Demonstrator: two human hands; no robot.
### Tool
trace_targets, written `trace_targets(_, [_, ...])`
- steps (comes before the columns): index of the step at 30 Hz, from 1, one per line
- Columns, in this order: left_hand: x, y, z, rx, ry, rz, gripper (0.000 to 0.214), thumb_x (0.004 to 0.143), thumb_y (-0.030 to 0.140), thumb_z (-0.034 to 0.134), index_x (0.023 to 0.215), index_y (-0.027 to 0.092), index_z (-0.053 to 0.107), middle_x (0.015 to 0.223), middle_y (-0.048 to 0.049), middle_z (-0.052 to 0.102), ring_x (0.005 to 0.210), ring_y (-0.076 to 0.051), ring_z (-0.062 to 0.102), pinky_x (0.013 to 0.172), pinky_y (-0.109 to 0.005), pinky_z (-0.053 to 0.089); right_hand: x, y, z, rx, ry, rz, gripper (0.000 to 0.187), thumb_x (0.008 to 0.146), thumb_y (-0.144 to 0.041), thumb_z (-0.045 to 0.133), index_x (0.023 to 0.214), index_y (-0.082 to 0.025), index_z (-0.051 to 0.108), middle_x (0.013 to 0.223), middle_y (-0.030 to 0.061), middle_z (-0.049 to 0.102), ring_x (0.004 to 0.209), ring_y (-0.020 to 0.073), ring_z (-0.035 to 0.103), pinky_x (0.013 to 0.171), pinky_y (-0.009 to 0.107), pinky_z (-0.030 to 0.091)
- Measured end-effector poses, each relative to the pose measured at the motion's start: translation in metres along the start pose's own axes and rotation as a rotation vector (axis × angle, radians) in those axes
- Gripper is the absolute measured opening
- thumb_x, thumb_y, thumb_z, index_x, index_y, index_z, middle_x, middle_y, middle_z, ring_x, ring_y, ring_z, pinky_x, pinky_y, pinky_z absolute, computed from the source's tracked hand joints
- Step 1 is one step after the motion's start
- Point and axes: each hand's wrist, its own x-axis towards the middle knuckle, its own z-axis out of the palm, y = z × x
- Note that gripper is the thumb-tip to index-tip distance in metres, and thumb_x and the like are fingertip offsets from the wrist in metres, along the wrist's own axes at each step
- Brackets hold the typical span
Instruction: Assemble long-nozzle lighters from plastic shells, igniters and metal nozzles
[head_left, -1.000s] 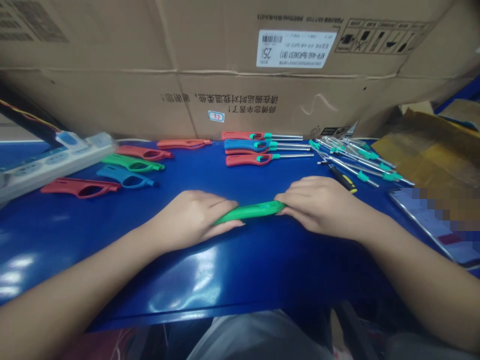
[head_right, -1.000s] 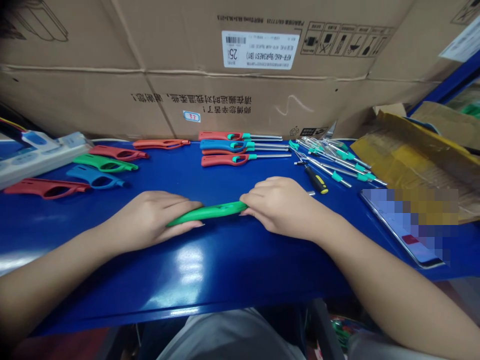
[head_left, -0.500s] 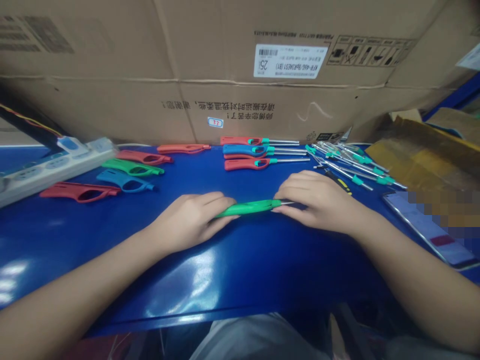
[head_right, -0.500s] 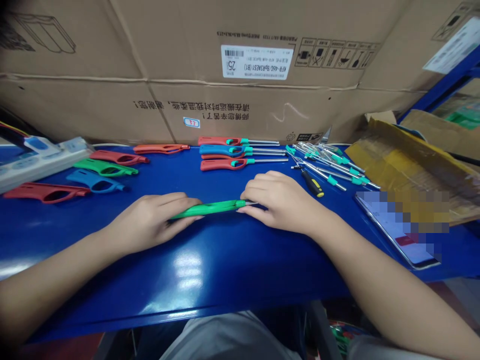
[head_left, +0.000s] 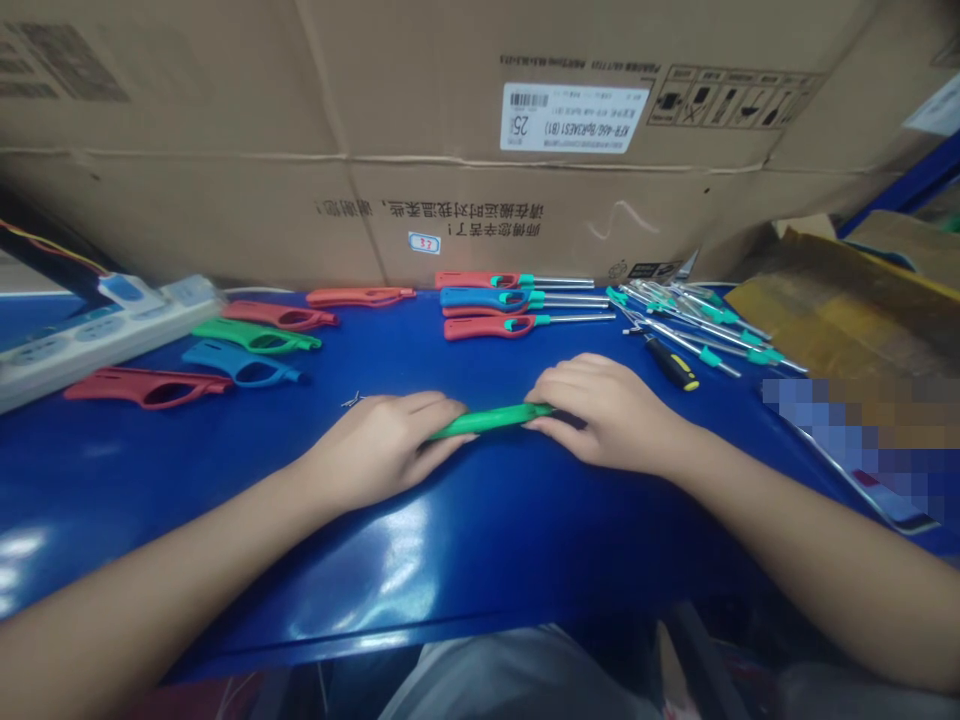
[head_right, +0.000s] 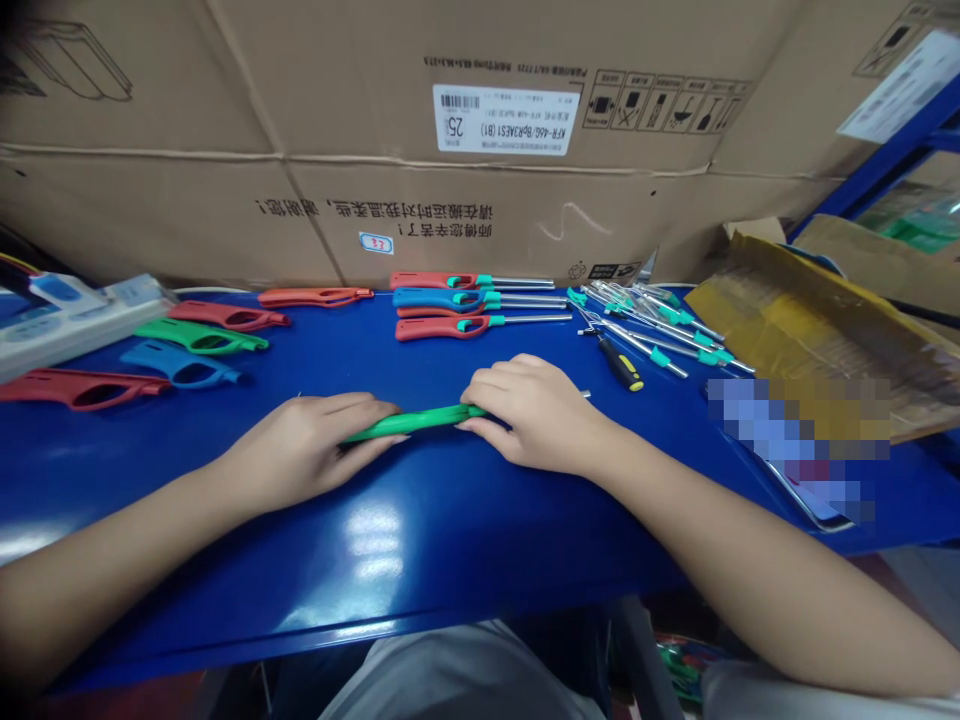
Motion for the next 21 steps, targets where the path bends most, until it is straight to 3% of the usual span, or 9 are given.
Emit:
trace_targets(7, [-0.001, 0.004, -0.005, 0.011, 0.019, -0.007, 0.024, 0.105, 0.034, 0.054, 0.113, 0.018, 0.069, 0.092, -0.0029, 0.073, 0.075, -0.016, 0.072, 0.066, -0.026, 0.052, 0.002, -0.002, -0.005, 0.021, 0.061, -0.049, 0.02, 0.1, -0.033, 0.064, 0.107, -0.015, 0.07, 0.099, 0.0059, 0.074, 0.087, 0.0209, 0.067, 0.08, 0.035, 0.044])
trace_targets(12, [-0.001, 0.007, -0.004, 0.061, 0.054, 0.046, 0.022, 0.104, 0.032, 0.054, 0.113, 0.017, 0.069, 0.09, -0.002, 0.073, 0.072, -0.017, 0.071, 0.06, -0.027, 0.05, 0.001, -0.01, -0.002, -0.085, 0.161, -0.114, 0.022, 0.102, -0.025, 0.057, 0.092, -0.012, 0.071, 0.082, 0.0073, 0.071, 0.074, 0.0203, 0.063, 0.072, 0.035, 0.043])
trace_targets(15, [-0.001, 0.006, -0.003, 0.09, 0.072, 0.052, 0.023, 0.105, 0.032, 0.053, 0.113, 0.017, 0.069, 0.089, -0.0027, 0.073, 0.071, -0.016, 0.071, 0.06, -0.026, 0.05, 0.001, -0.011, -0.001, -0.107, 0.194, -0.118, 0.021, 0.102, -0.022, 0.056, 0.089, -0.014, 0.071, 0.081, 0.0059, 0.072, 0.073, 0.0189, 0.062, 0.081, 0.037, 0.044])
trace_targets(18, [0.001, 0.002, -0.003, 0.081, 0.064, 0.037, 0.024, 0.105, 0.032, 0.053, 0.114, 0.017, 0.069, 0.091, -0.0036, 0.073, 0.072, -0.015, 0.071, 0.064, -0.025, 0.052, 0.002, -0.007, -0.006, -0.095, 0.125, -0.057, 0.016, 0.102, -0.03, 0.06, 0.099, -0.018, 0.071, 0.093, 0.0044, 0.076, 0.087, 0.0206, 0.066, 0.096, 0.041, 0.041])
trace_targets(21, [0.002, -0.003, -0.006, 0.078, 0.059, 0.029, 0.024, 0.104, 0.032, 0.053, 0.114, 0.016, 0.069, 0.093, -0.0042, 0.074, 0.075, -0.016, 0.071, 0.067, -0.025, 0.053, 0.001, 0.002, -0.017, -0.131, 0.021, 0.011, 0.027, 0.098, -0.04, 0.068, 0.115, -0.02, 0.069, 0.111, 0.0075, 0.075, 0.107, 0.027, 0.065, 0.105, 0.047, 0.036])
